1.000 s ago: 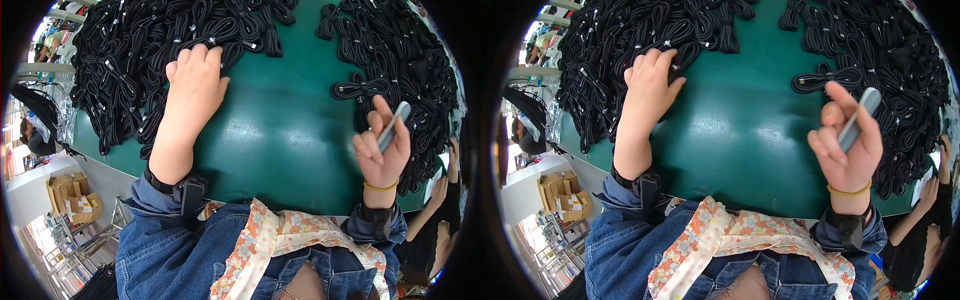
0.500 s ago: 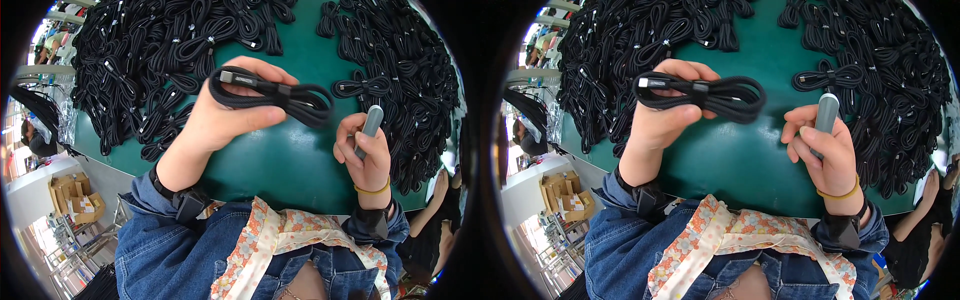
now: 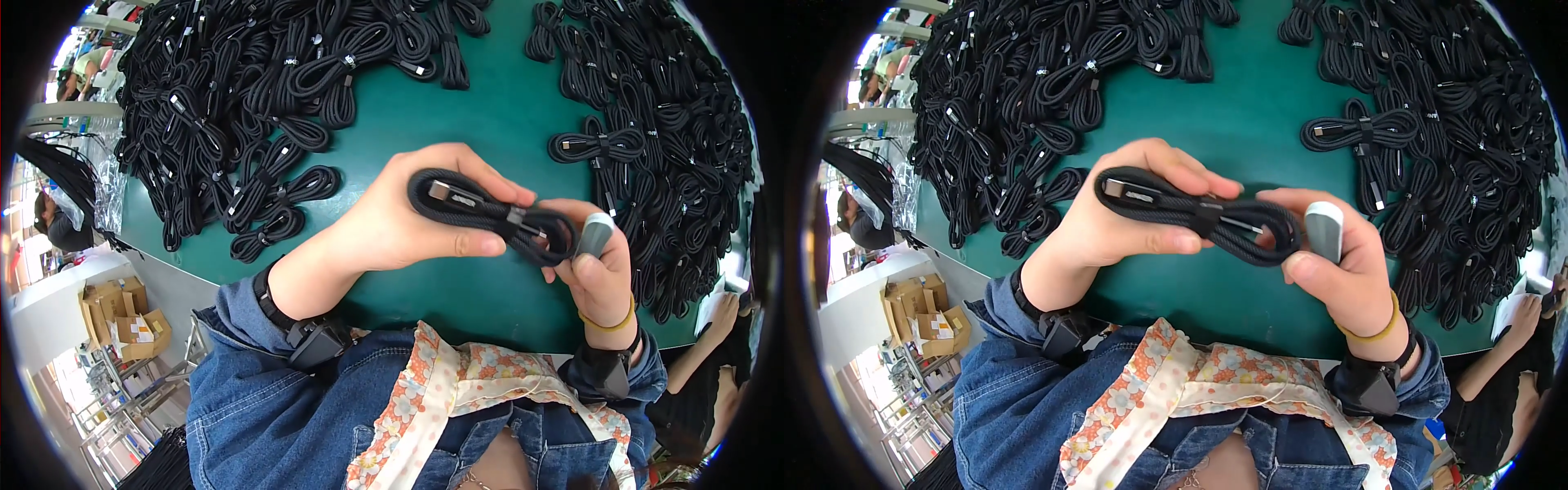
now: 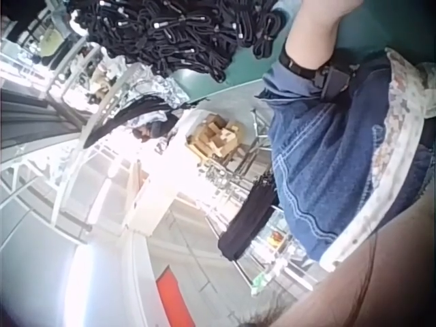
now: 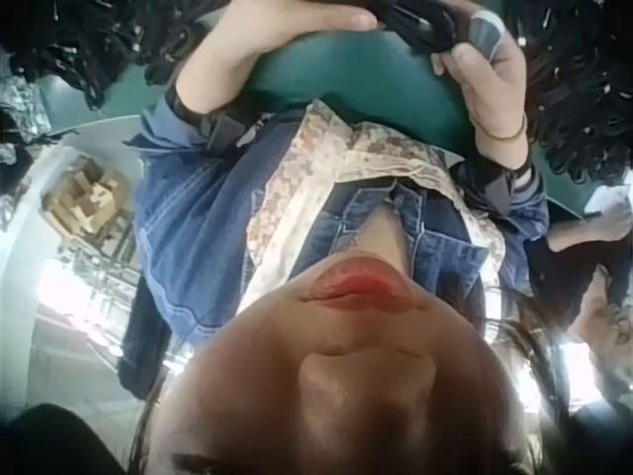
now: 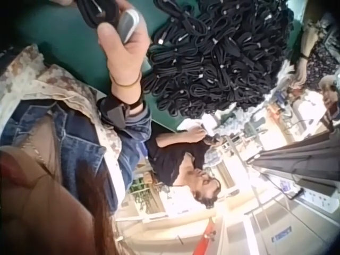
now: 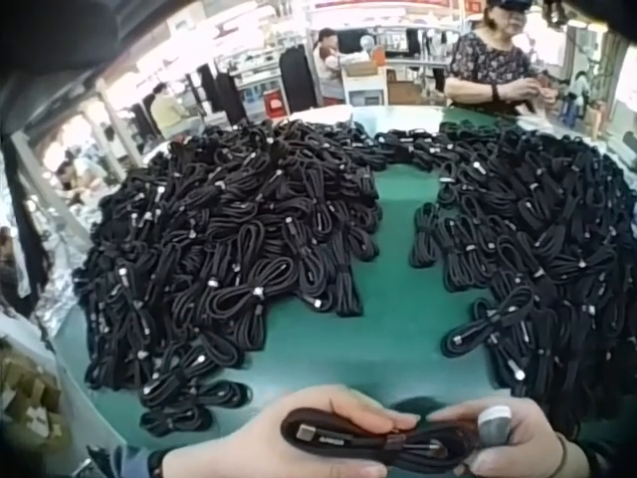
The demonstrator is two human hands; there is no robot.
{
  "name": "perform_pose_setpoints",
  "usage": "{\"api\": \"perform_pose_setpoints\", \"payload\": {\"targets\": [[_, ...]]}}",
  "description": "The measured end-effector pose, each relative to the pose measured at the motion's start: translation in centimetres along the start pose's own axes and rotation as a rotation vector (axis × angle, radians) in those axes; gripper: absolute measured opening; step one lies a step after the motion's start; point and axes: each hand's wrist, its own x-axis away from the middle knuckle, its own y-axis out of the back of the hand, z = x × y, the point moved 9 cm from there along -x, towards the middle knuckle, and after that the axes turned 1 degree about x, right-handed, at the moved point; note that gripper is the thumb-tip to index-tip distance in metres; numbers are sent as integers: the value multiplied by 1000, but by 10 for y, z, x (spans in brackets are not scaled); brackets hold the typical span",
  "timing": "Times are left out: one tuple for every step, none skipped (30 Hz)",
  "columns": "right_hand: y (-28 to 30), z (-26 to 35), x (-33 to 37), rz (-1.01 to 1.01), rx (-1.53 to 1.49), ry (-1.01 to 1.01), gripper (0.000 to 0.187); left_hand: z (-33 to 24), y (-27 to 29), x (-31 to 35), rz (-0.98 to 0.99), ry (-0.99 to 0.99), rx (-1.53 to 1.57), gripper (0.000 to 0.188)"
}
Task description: The person picks up a bundled black cable from a pile, inspects it by turning it over, and scans it with a handheld device. This process is repeated for several other cables one at a time.
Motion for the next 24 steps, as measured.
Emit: {"api": "perform_pose_setpoints", "payload": {"targets": [[-1, -1, 0, 7, 4, -21, 37, -1, -3, 0, 35, 6, -75, 32], [1, -8, -1, -14, 79, -103, 31, -2, -4, -1, 71, 12, -150, 34], [3, -11, -1, -32, 120, -149, 29, -1, -6, -1, 109, 29, -231, 35], [6, -14, -1, -47, 159, -196, 27, -6, -7, 1, 194, 28, -343, 53], [9, -17, -1, -65, 199, -244, 25, -10, 0, 3, 174, 48, -286, 64], [12, -15, -1, -86, 249, -247, 19, -23, 10, 2, 149, -32, -410, 64], [7, -14, -3, -11, 333, -229, 18, -38, 20, 2, 129, -127, -538, 64], [2, -14, -4, 61, 418, -208, 17, -49, 38, 1, -10, -183, -519, 58], [-3, -14, -5, 133, 505, -186, 16, -59, 55, 2, -149, -240, -497, 52], [-9, -18, -3, 211, 540, -203, 15, -65, 78, 9, -380, -192, -719, 45], [-13, -22, -2, 276, 617, -215, 15, -80, 80, 13, -506, -291, -1135, 40], [-15, -26, 0, 323, 640, -248, 16, -87, 78, 13, -544, -333, -1463, 41], [-16, -30, 2, 372, 669, -279, 16, -89, 72, 13, -566, -391, -1786, 42], [-11, -26, 0, 296, 599, -269, 16, -86, 74, 13, -586, -371, -1844, 44], [-5, -22, -1, 221, 535, -257, 16, -84, 76, 13, -607, -350, -1901, 46], [2, -18, -2, 154, 474, -254, 16, -82, 78, 13, -626, -327, -1958, 47], [17, -5, -2, 0, 419, -188, 21, -80, 80, 13, -641, -303, -1970, 48], [26, 8, -6, -86, 163, -69, 26, -78, 83, 12, -656, -278, -1982, 49], [36, 23, -6, -145, -80, 68, 33, -76, 85, 12, -670, -251, -1994, 50], [46, 29, -6, -197, -274, 137, 37, -74, 87, 12, -678, -223, -1995, 48], [57, 35, -5, -235, -469, 220, 42, -73, 89, 11, -687, -194, -1995, 47], [68, 35, -4, -315, -509, 258, 42, -72, 90, 11, -696, -185, -2002, 46], [64, 33, -8, -249, -494, 238, 42, -71, 92, 11, -694, -158, -2003, 44], [62, 30, -9, -212, -493, 220, 42, -72, 91, 10, -691, -152, -2010, 42]]}}
